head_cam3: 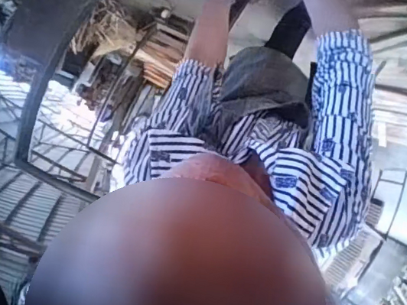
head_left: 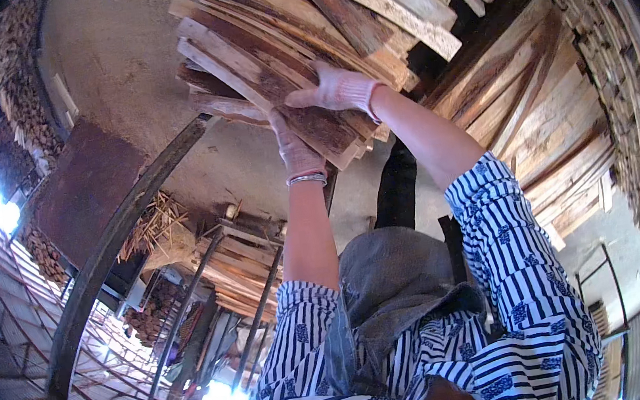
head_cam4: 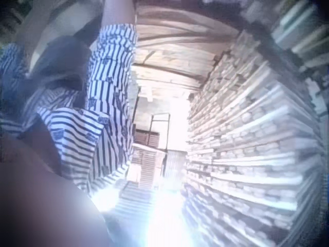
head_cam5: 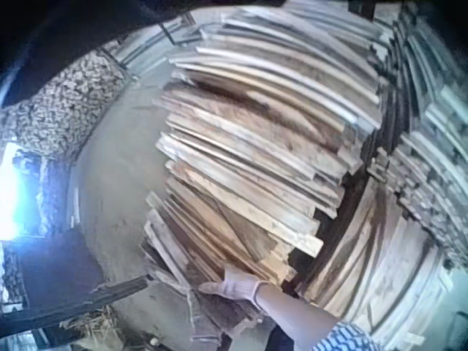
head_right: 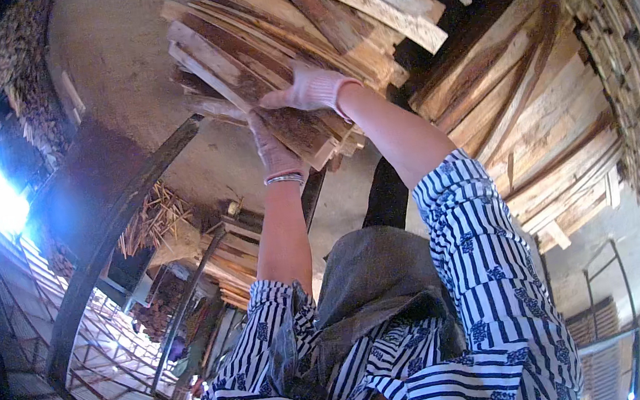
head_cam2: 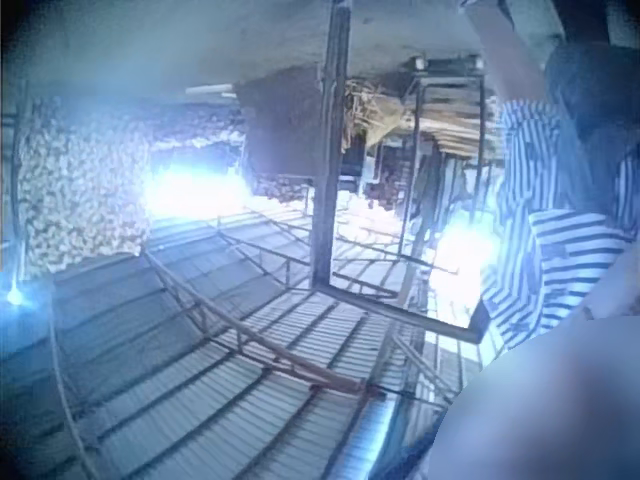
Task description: The person stacks wood planks onto a wooden structure in a warehouse. The person takes small bundles of wood from a large pile and places them onto a palette.
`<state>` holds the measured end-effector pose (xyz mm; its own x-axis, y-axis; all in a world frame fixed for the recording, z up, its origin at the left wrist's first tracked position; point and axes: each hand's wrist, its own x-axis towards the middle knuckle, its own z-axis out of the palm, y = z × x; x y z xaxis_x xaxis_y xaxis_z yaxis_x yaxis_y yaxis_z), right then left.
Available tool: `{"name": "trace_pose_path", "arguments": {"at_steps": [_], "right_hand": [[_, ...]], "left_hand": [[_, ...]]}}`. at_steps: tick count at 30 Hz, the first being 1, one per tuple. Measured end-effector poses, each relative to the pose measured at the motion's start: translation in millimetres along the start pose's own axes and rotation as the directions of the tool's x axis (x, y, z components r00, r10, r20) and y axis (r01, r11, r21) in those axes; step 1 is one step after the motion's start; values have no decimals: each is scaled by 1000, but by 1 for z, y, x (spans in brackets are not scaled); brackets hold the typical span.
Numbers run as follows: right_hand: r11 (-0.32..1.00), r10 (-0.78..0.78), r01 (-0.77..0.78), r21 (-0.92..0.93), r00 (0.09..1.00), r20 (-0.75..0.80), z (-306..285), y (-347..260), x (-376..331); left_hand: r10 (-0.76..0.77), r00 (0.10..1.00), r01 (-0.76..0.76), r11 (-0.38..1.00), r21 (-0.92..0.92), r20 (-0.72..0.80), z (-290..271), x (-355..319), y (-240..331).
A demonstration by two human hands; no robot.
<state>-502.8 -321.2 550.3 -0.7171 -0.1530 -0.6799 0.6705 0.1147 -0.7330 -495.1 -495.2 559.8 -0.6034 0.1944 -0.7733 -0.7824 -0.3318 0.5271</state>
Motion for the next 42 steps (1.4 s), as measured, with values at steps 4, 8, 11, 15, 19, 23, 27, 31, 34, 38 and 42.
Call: {"name": "trace_pose_path", "arguments": {"at_steps": [4, 8, 11, 15, 19, 23, 27, 31, 34, 38, 42], "right_hand": [[990, 134, -135, -35, 991, -30, -1, 49, -59], [976, 77, -108, 188, 983, 164, -2, 132, -224], [838, 122, -316, 445, 903, 412, -6, 169, -304], [792, 144, -236, 563, 968, 203, 11, 198, -285], [759, 36, -143, 636, 983, 178, 25, 195, -322], [851, -22, -25, 525, 996, 82, 40, 215, -435], [863, 198, -129, 488, 976, -92, 50, 253, -564], [852, 327, -188, 489, 920, -218, 54, 292, -673], [700, 486, -355, 620, 873, -50, 50, 307, -732], [568, 499, -292, 769, 865, -40, 32, 328, -714], [495, 631, -308, 813, 770, -92, 11, 397, -671]], "left_hand": [[-63, 994, 68, 997, 43, -94, 21, -53, -39], [-291, 949, 304, 946, 113, -119, 23, -183, -94], [-640, 742, 671, 709, -219, 202, -3, -233, -102], [-516, 842, 529, 847, 51, -157, 10, -218, -179], [-391, 911, 410, 895, 177, -131, 10, -245, -189], [-335, 896, 442, 732, 519, -291, 19, -343, -221], [-481, 852, 463, 508, 727, -206, 50, -417, -285], [-620, 781, 223, 171, 960, -71, 74, -467, -328], [-693, 558, -491, 169, 855, 457, 79, -491, -348], [-746, 567, -654, -151, 741, 349, 88, -451, -411], [-837, 206, -977, -149, 151, 506, 84, -397, -493]]}}
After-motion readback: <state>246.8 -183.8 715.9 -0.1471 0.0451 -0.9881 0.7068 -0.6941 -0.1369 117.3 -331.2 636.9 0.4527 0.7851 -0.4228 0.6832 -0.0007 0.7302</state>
